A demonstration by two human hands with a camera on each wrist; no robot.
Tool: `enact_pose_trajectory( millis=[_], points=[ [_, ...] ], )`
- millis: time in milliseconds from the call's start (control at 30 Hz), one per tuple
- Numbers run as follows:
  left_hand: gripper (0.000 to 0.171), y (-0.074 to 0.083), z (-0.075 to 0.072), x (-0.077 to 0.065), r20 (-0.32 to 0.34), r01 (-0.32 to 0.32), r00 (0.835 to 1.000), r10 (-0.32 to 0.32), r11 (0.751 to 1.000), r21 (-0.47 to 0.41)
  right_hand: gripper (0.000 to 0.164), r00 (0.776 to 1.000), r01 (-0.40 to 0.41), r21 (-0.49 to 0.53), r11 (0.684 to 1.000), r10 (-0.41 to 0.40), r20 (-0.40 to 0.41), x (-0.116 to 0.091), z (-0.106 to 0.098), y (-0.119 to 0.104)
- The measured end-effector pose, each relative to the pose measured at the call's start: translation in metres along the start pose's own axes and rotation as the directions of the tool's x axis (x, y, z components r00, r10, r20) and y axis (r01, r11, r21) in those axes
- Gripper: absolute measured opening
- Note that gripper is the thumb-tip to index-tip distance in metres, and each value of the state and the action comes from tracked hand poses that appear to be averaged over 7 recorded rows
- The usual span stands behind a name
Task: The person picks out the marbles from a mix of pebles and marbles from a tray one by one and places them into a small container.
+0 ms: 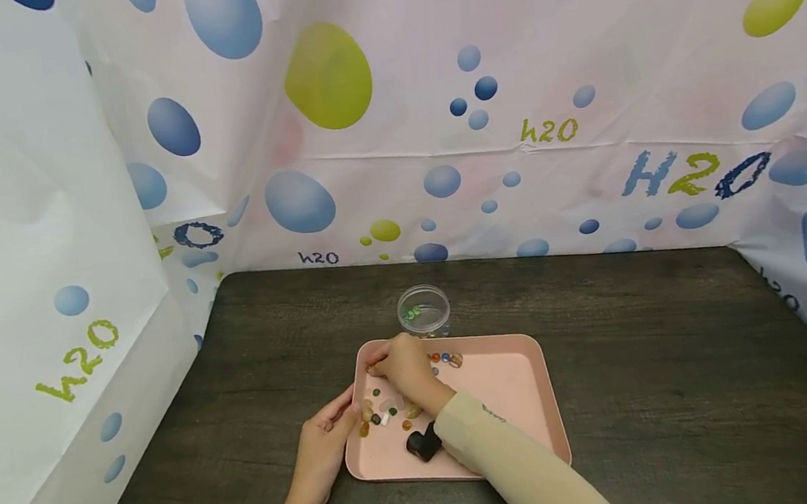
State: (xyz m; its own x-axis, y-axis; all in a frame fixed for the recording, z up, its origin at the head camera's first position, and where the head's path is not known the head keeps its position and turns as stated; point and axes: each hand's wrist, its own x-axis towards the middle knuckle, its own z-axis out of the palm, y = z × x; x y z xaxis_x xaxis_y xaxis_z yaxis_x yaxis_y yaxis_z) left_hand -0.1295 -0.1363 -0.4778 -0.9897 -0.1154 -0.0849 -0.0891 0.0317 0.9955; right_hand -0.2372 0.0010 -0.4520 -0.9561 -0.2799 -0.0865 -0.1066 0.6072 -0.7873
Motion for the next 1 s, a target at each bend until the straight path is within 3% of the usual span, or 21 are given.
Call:
enact_pose_trajectory(
  millis=[133,333,433,500,533,667,767,900,1000],
  points=[
    [0.043,0.001,-0.001,-0.001,0.001,0.011,1.0,-0.011,1.0,-0.004,0.014,1.0,-0.015,0.056,0.998,0.014,0.021,0.002,0.0,0.003],
    [0.04,0.002,-0.001,0.0,0.021,0.036,0.999,-0.035,0.999,-0.026,0.017,0.992,-0.116,0.17,0.979,0.106,0.064,0.001,-0.007,0.004],
    [0.04,0.003,-0.001,0.001,0.022,0.033,0.999,-0.033,0.999,-0.027,0.02,0.979,-0.198,0.271,0.942,0.176,0.105,0.0,-0.015,-0.001],
    [0.04,0.003,-0.001,0.0,0.018,0.03,0.999,-0.03,0.999,-0.024,0.023,0.965,-0.255,0.381,0.889,0.21,0.156,-0.001,-0.022,-0.004],
    [0.041,0.004,0.0,0.001,0.015,0.023,1.0,-0.023,1.0,-0.017,0.025,0.959,-0.277,0.453,0.847,0.215,0.185,-0.001,-0.026,-0.005],
    [0.043,0.004,0.003,0.003,0.004,0.006,1.0,-0.006,1.0,0.01,0.038,0.94,-0.336,0.708,0.622,0.181,0.288,-0.001,-0.044,-0.006],
    [0.043,0.003,0.004,0.003,-0.002,0.005,1.0,-0.005,1.0,0.024,0.044,0.94,-0.337,0.809,0.482,0.128,0.315,-0.002,-0.055,-0.004],
    [0.045,0.0,0.003,0.001,-0.005,0.009,1.0,-0.009,1.0,0.029,0.048,0.939,-0.34,0.86,0.381,0.09,0.331,-0.004,-0.067,-0.002],
    [0.046,-0.003,0.0,-0.004,-0.009,0.011,1.0,-0.011,1.0,0.029,0.049,0.936,-0.35,0.872,0.343,0.089,0.341,-0.007,-0.072,0.0]
  ],
)
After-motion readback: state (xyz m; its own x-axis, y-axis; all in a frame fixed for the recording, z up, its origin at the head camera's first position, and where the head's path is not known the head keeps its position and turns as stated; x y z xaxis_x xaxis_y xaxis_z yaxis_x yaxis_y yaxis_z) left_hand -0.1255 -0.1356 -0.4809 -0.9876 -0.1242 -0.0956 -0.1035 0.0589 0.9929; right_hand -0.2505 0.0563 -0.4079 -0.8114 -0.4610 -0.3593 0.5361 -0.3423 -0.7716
